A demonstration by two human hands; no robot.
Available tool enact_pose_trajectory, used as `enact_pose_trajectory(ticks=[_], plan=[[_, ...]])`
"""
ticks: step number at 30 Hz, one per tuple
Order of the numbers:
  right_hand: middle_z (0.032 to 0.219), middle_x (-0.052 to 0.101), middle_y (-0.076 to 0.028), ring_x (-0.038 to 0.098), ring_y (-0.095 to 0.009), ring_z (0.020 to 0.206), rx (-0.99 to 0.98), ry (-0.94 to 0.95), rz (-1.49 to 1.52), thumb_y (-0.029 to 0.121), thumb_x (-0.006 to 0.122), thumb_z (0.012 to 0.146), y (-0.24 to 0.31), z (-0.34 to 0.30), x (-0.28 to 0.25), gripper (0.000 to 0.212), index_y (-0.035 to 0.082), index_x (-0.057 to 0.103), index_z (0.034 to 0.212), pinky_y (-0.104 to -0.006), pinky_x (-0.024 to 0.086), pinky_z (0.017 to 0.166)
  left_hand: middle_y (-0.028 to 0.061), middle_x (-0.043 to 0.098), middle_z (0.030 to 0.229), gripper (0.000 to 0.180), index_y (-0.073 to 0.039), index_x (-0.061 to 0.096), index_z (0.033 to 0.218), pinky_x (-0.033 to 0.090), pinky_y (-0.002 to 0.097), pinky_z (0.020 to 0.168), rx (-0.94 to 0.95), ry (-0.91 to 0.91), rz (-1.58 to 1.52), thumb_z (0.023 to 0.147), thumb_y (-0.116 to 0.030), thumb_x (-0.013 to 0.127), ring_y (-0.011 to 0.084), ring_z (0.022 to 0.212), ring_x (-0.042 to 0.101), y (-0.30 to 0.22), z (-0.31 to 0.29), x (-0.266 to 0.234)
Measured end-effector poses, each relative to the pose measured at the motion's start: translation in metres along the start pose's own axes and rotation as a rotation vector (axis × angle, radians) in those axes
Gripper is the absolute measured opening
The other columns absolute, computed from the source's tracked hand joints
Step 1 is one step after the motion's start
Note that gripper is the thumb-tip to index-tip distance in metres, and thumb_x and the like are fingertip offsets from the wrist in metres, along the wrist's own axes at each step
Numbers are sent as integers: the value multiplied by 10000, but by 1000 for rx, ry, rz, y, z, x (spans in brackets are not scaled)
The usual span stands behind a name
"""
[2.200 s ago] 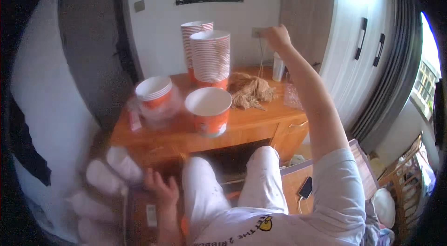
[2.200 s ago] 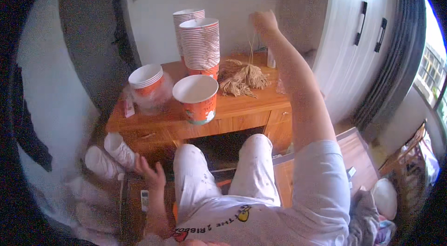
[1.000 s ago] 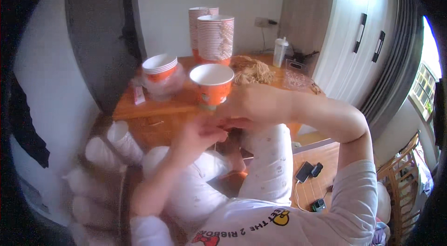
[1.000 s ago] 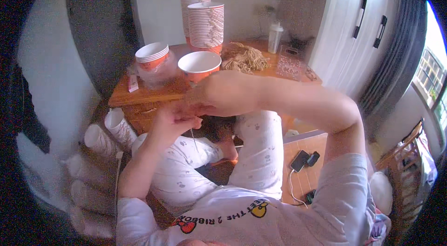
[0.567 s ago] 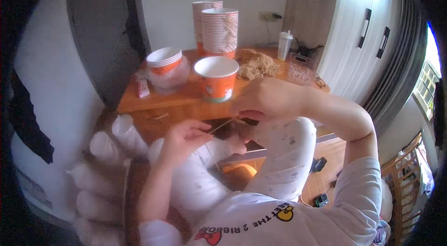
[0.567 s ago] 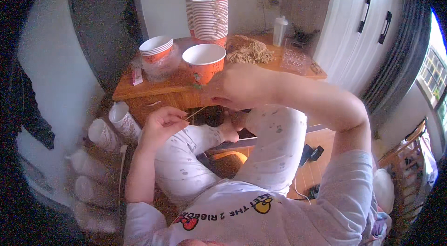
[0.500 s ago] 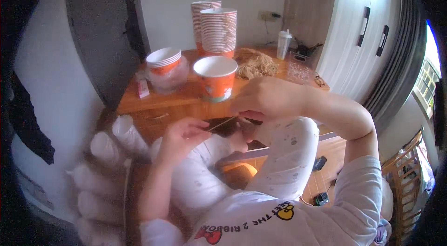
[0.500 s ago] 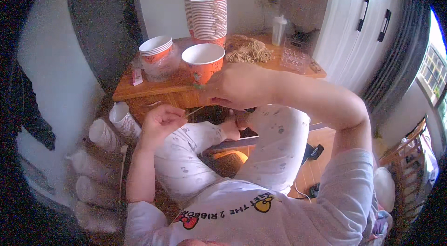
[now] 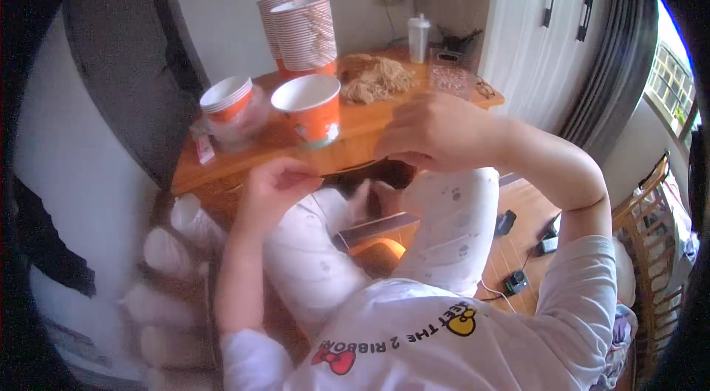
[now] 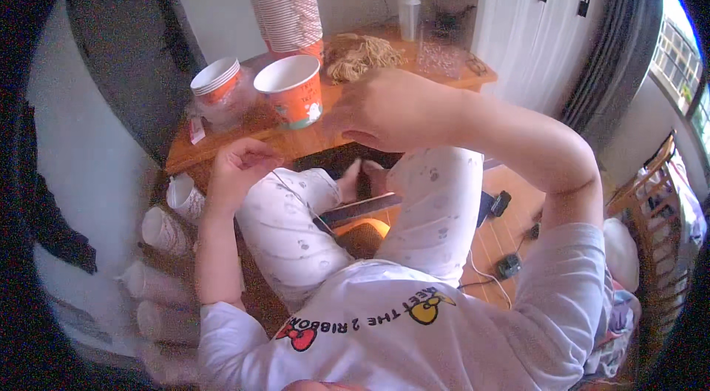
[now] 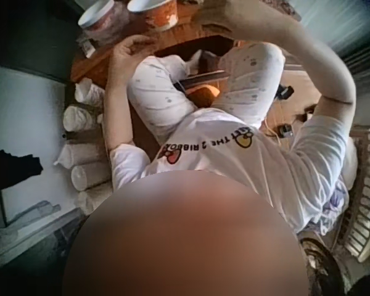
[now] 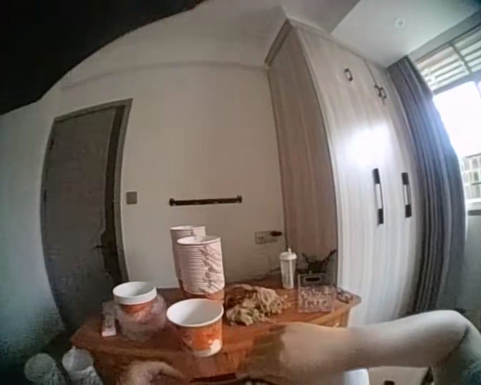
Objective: Attaching string handles to orange and white paper buckets at a workspace.
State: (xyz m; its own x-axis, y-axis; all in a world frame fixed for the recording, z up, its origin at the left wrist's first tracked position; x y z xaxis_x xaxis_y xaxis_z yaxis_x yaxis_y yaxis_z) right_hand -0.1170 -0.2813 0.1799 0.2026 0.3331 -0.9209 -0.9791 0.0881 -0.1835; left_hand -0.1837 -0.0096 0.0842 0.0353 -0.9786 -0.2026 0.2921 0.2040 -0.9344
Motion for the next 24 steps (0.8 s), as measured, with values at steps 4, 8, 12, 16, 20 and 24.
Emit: enact_pose_trajectory(ticks=[4, 8, 12, 16, 20, 24], plan=[[949, 632, -132, 619, -311, 870, 147, -159, 174, 109, 653, 829, 11, -1, 6, 236, 65, 621, 1058, -413, 488, 803, 73, 699, 893, 175, -17, 651, 946, 547, 262, 752, 47, 8, -55, 791, 35, 714, 143, 827, 675, 2, 1, 11], [1031, 639, -153, 641, -260, 938, 345, -87, 524, 91, 659, 845, 32, -2, 11, 312, 37, 574, 1141, -377, 498, 856, 74, 700, 897, 136, -17, 644, 929, 548, 264, 753, 133, -21, -71, 813, 32, 694, 143, 826, 677, -15, -6, 27], [1137, 631, -94, 617, -141, 982, 661, 78, 1169, 108, 663, 886, 38, -7, 40, 404, 16, 506, 1247, -303, 514, 857, 76, 691, 928, 113, -4, 661, 950, 533, 263, 810, 179, 26, -149, 842, 10, 689, 136, 881, 660, -22, -4, 40], [1089, 657, -85, 630, -116, 915, 560, 95, 1324, 135, 580, 956, 41, -3, 50, 291, 8, 555, 1216, -284, 506, 853, 77, 688, 932, 102, -9, 639, 958, 531, 269, 817, 193, 6, -245, 862, -5, 673, 144, 882, 661, -25, -12, 39], [961, 693, -54, 631, -109, 927, 584, 66, 1187, 162, 582, 960, 29, -9, 53, 223, -4, 645, 1095, -275, 504, 822, 79, 689, 931, 83, -20, 628, 940, 524, 268, 818, 199, -60, -264, 874, -43, 673, 142, 877, 659, -12, -14, 36], [912, 701, -64, 645, -136, 897, 705, -16, 1046, 159, 651, 913, 26, -8, 50, 165, 23, 702, 991, -293, 507, 809, 73, 688, 926, 84, -31, 629, 940, 514, 266, 822, 181, -94, -324, 875, -61, 673, 131, 876, 650, 6, -21, 33]])
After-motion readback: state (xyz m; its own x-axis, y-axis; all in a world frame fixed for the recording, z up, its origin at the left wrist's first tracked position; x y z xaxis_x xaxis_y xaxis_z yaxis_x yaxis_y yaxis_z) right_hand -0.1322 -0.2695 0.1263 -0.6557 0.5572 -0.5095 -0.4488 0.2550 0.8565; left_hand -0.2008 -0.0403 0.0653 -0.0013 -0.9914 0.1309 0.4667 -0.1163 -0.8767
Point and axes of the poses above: each hand's wrist, its own z-axis towards the middle knuckle, its own x-axis out of the palm, y = z × x, the point moved 1 cm from there along z, towards the middle knuckle
